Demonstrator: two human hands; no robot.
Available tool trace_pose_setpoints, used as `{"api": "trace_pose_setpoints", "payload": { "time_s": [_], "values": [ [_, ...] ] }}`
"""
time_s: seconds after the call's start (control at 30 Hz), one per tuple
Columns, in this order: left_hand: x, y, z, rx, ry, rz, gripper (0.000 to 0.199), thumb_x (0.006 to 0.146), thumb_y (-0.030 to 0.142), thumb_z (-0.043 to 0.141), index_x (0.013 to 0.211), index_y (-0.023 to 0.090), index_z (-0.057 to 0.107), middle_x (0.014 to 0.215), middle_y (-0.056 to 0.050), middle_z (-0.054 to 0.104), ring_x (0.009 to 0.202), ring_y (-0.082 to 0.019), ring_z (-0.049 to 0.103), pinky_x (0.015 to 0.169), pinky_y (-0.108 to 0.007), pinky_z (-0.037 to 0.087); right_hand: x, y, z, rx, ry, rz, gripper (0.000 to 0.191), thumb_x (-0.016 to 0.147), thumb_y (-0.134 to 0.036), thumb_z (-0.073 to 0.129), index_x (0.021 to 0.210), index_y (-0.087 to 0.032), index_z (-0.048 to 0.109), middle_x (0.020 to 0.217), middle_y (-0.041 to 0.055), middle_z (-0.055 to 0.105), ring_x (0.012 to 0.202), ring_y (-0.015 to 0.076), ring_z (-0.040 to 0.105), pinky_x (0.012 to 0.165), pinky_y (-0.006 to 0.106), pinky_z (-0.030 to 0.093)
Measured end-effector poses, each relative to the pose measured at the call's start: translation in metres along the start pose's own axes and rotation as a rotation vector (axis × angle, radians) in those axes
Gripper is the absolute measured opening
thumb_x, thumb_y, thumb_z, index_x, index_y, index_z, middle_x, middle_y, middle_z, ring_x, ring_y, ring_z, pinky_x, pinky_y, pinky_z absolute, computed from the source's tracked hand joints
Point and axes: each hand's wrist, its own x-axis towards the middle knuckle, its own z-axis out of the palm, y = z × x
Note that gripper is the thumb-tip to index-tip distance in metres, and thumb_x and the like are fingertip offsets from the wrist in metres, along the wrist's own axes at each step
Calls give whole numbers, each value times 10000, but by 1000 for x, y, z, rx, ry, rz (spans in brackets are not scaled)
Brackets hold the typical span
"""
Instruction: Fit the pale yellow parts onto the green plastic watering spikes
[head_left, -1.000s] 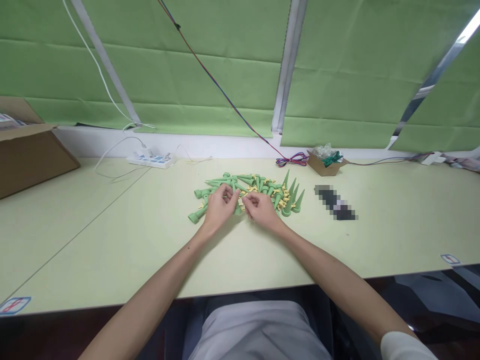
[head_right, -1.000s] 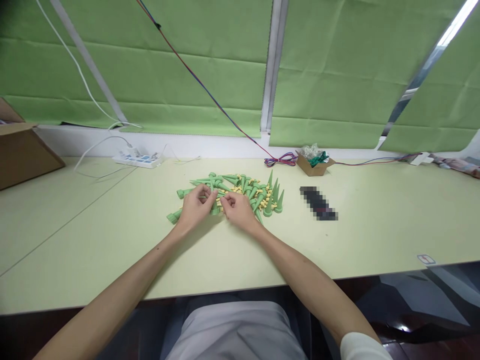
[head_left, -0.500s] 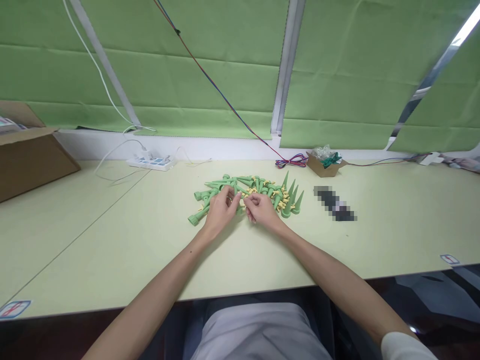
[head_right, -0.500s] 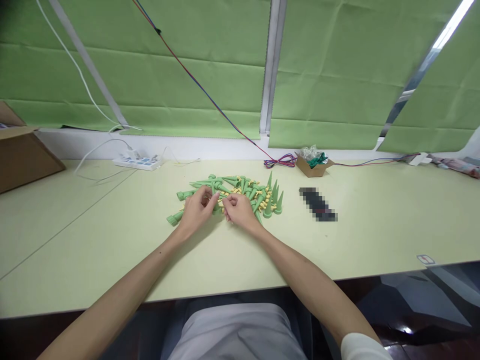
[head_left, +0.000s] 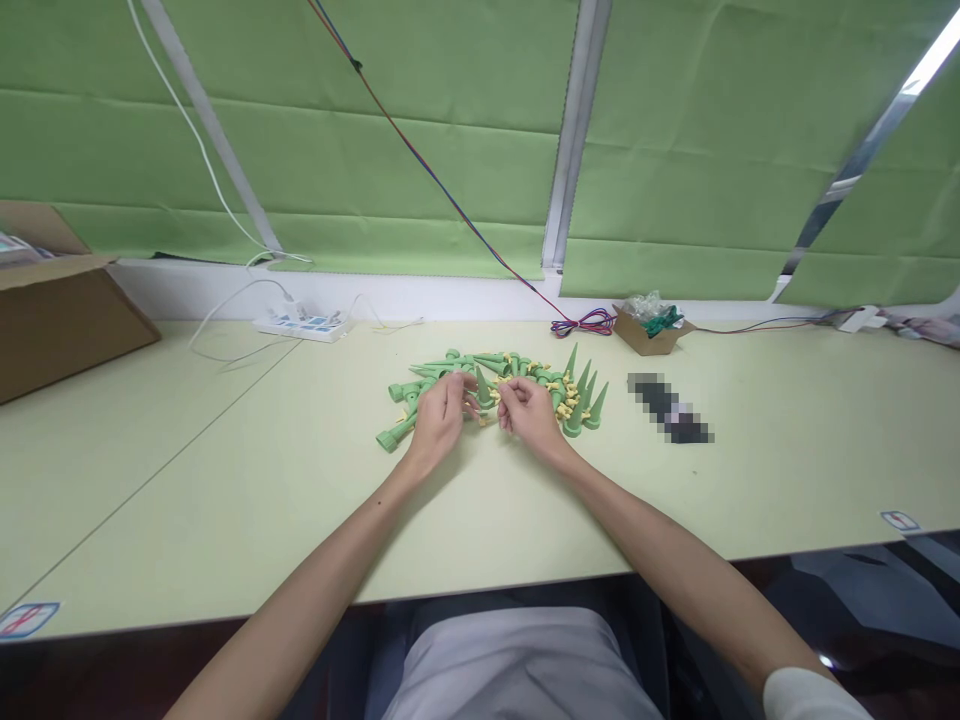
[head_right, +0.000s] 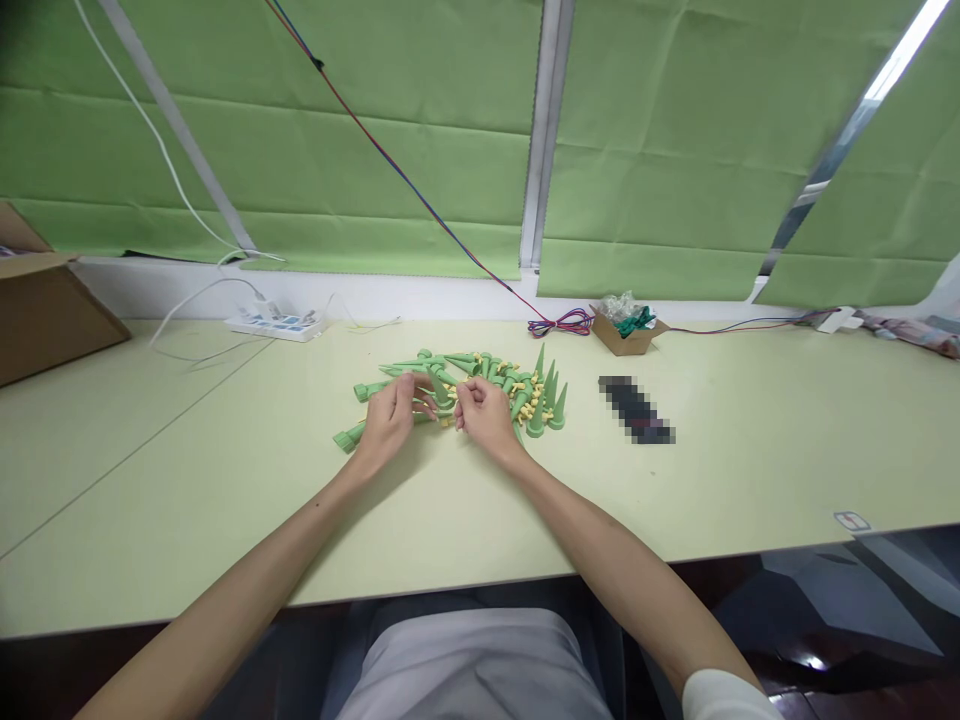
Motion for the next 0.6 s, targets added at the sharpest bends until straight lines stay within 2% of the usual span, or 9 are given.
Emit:
{"api": "trace_pose_setpoints", "payload": {
  "time_s": [0.13,0.2,0.3,0.4,0.5,0.6],
  "values": [
    [3,0,-1,-30,6,-57,431,942,610,481,821,205,564,717,-26,661,626,-175,656,679,-321,544,1,-1,0,-10,24,-29,398,876,-586,576,754,-212,514,588,-26,558,451,108,510,433,243,413],
    [4,0,-2,-85,-26,-127,456,909,636,525,758,207,550,655,-28,641,595,-180,645,640,-328,545,1,-2,0,-20,32,-43,396,882,-588,568,764,-214,515,597,-23,558,465,114,519,441,247,418],
    [6,1,-2,-222,-154,-301,552,889,694,505,651,198,552,563,-46,588,516,-174,599,524,-320,510,0,-3,-1,-21,27,-82,372,899,-564,564,778,-214,527,617,-18,564,482,121,528,459,254,423],
    [5,2,-1,-337,-284,-426,614,889,720,477,617,179,581,572,-62,577,514,-158,587,484,-294,474,0,-4,-2,-16,2,-121,345,911,-534,567,791,-211,544,633,-14,568,490,124,524,480,261,424],
    [3,4,0,-384,-322,-451,585,878,696,528,642,165,592,639,-60,594,536,-135,579,496,-277,465,0,-4,-3,-41,-7,-117,343,911,-539,560,799,-215,547,643,-16,566,504,127,526,496,264,428],
    [2,6,0,-380,-341,-418,529,859,660,593,673,165,594,649,-42,580,550,-129,566,508,-272,460,1,-4,-4,-74,-4,-97,351,905,-555,552,800,-221,541,655,-17,565,516,129,527,508,266,435]
  ]
}}
